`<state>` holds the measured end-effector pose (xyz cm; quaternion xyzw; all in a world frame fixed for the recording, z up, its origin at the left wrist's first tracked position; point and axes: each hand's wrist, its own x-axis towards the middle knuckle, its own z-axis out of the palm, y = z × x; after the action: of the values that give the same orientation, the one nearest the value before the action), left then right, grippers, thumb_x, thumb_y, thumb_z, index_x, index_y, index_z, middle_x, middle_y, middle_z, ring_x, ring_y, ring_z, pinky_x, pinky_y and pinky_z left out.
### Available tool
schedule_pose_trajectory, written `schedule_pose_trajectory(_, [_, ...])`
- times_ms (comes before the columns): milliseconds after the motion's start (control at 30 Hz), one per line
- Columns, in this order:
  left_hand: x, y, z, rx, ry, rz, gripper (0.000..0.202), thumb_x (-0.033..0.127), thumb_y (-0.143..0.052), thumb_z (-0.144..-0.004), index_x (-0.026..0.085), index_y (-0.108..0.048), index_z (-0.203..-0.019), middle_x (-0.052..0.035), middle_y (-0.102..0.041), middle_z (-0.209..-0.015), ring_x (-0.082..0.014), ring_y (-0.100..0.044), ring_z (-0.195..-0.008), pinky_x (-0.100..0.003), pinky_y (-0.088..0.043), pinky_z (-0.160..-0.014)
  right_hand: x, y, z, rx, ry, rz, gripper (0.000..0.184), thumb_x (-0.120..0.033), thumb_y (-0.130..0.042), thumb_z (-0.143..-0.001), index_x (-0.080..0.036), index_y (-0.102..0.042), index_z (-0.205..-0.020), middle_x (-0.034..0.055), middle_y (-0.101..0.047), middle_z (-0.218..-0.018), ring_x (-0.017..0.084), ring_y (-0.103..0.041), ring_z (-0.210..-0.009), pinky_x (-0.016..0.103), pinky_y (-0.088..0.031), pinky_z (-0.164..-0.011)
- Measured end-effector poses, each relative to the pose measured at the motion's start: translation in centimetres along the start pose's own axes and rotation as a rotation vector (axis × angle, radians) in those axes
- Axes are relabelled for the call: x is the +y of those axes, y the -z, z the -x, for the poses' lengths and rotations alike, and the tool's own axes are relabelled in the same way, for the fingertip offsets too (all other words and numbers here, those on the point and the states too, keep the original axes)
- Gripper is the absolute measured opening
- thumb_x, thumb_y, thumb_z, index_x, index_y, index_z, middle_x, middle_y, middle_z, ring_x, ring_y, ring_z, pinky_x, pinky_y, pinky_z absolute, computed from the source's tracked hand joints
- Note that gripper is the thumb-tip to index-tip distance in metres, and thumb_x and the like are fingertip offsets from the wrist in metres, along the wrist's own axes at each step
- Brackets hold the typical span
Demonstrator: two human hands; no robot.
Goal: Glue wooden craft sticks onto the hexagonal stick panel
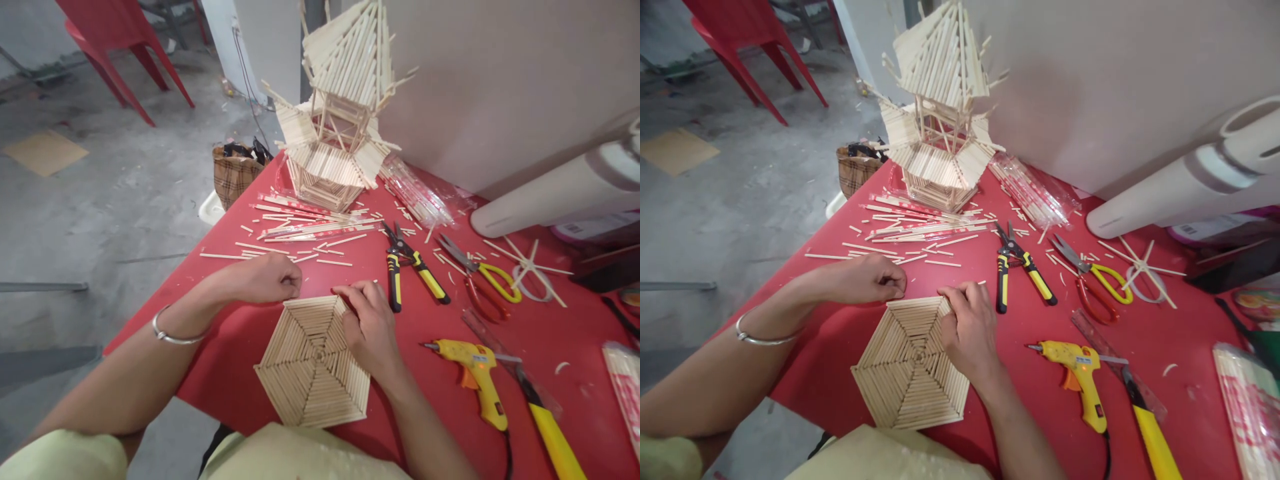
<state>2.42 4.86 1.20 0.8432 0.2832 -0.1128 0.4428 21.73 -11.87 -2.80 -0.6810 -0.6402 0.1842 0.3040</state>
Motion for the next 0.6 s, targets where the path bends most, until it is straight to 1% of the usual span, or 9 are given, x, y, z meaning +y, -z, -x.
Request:
schedule_pose_trajectory(133, [-0.52,0.75,0.72,-0.035,0.025,-0.055,0.016,0.017,-0.052,-0.074,0.018,-0.068,-0.073,0.0017,-0.067,-0.07,-0.0103,-0.053,-0.06,-0.021,-0.036,-0.058,-0.02,0.07,-0.01,-0.003,-0.011,0.0,0.041,-0.01,-0.043,-0.083,-0.02,-0.066,-0.116,0.0072,-0.055,-0.103,0.024,-0.051,-0.101,0.041,-0.044,-0.09])
schedule_pose_trajectory(267, [-0.83,1.03,0.99,-0.091,-0.001,-0.043,0.018,0.015,-0.053,-0.074,0.019,-0.07,-0.077,0.0021,-0.068,-0.074,-0.0098,-0.054,-0.063,-0.02,-0.037,-0.06,0.17,-0.07,0.06,-0.003,-0.004,0.002,0.04,-0.01,-0.044,-0.083,-0.02,-0.068,-0.113,0.0071,-0.055,-0.101,0.024,-0.051,-0.101,0.041,-0.044,-0.088])
schedule_pose_trajectory(367, [-0.9,1.11,1.05,-0.1,-0.027,-0.03,0.017,0.015,-0.053,-0.074,0.018,-0.069,-0.076,0.0019,-0.066,-0.071,-0.0099,-0.054,-0.063,-0.021,-0.037,-0.06,0.32,-0.19,0.09,0.006,0.015,0.006,0.04,-0.01,-0.045,-0.083,-0.022,-0.069,-0.113,0.0066,-0.055,-0.1,0.023,-0.051,-0.099,0.041,-0.044,-0.087])
schedule_pose_trajectory(600, [-0.67,1.1,1.08,-0.092,-0.02,-0.027,0.017,0.015,-0.054,-0.073,0.018,-0.07,-0.074,0.0013,-0.065,-0.069,-0.0106,-0.053,-0.061,-0.022,-0.036,-0.058,0.29,-0.24,0.09,0.013,0.033,0.013,0.039,-0.009,-0.045,-0.085,-0.022,-0.071,-0.11,0.0065,-0.054,-0.098,0.023,-0.051,-0.098,0.042,-0.043,-0.088])
